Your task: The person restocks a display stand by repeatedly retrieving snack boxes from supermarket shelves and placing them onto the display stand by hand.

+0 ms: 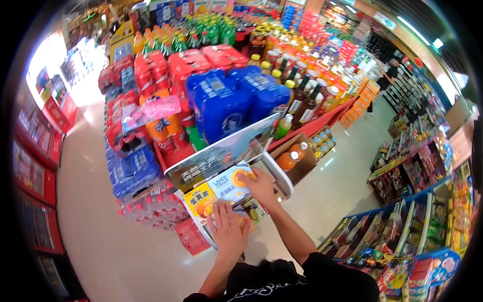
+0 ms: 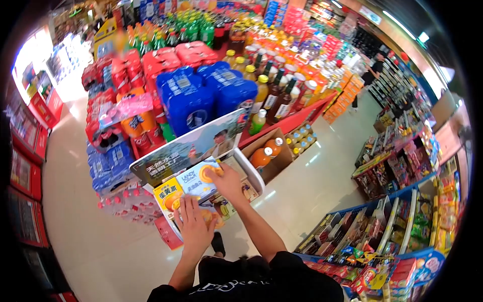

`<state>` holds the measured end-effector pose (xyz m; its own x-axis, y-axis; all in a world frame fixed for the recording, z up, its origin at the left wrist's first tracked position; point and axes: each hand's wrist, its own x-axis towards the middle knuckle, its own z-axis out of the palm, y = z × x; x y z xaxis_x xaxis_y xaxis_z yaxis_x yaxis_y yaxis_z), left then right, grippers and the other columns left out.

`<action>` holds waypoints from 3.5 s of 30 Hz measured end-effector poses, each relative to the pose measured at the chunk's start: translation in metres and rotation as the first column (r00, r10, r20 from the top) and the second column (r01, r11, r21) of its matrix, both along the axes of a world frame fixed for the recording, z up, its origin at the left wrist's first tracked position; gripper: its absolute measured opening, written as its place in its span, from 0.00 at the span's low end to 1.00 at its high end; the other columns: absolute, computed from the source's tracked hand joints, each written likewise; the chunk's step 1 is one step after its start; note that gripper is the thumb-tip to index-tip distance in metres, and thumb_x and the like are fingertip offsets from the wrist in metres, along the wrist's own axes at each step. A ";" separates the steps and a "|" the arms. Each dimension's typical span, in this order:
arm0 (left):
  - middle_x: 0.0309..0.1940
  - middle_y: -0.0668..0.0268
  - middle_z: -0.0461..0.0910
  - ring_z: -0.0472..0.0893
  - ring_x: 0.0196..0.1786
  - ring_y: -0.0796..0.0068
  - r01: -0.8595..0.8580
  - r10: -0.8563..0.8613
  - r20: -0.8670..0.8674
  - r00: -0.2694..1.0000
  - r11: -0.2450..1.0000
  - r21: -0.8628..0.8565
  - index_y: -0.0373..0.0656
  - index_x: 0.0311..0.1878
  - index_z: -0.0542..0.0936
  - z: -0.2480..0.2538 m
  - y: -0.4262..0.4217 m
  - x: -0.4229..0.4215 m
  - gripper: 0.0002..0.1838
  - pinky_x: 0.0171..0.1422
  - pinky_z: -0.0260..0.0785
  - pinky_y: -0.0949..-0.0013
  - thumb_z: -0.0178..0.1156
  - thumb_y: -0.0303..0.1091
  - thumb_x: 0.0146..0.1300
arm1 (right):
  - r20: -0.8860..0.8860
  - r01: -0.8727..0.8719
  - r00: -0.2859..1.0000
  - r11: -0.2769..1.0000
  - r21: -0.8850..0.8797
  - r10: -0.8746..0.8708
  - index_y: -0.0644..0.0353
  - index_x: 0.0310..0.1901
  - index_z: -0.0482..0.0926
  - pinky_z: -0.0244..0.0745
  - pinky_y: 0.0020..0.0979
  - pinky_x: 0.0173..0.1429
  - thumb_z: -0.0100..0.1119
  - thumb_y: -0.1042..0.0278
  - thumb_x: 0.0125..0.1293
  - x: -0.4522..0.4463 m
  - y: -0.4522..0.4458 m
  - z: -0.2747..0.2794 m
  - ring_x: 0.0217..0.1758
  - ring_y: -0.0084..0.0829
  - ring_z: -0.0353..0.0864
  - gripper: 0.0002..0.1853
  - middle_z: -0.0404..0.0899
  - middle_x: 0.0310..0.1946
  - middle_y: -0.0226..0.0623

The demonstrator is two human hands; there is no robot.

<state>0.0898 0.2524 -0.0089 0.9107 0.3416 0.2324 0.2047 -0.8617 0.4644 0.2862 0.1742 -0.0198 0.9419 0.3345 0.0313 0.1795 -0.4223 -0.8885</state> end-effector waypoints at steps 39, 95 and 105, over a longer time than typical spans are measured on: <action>0.72 0.37 0.69 0.69 0.75 0.38 0.967 -0.989 0.110 -0.097 -0.119 -0.224 0.26 0.75 0.64 0.054 -0.412 -0.391 0.45 0.79 0.62 0.47 0.69 0.51 0.69 | -0.261 0.975 0.067 0.118 -0.186 -0.963 0.68 0.68 0.75 0.83 0.37 0.52 0.72 0.53 0.67 -0.875 -0.538 -0.072 0.44 0.36 0.87 0.35 0.87 0.52 0.52; 0.77 0.45 0.66 0.64 0.80 0.42 0.898 -0.636 -0.670 -0.384 -0.425 -0.112 0.35 0.77 0.66 0.012 -1.239 -0.775 0.46 0.80 0.59 0.44 0.57 0.66 0.72 | -0.424 0.773 0.267 0.456 -0.442 -0.865 0.67 0.74 0.70 0.67 0.41 0.79 0.60 0.30 0.69 -1.283 -1.231 -0.098 0.76 0.52 0.72 0.47 0.74 0.72 0.57; 0.64 0.42 0.73 0.74 0.65 0.39 0.987 -0.981 -0.107 -0.162 -0.162 -0.008 0.28 0.76 0.64 0.014 -1.469 -0.746 0.48 0.69 0.68 0.44 0.69 0.56 0.66 | -0.216 0.834 0.248 0.322 -0.449 -0.944 0.65 0.70 0.74 0.73 0.43 0.72 0.68 0.41 0.69 -1.264 -1.465 -0.006 0.69 0.51 0.79 0.39 0.82 0.63 0.53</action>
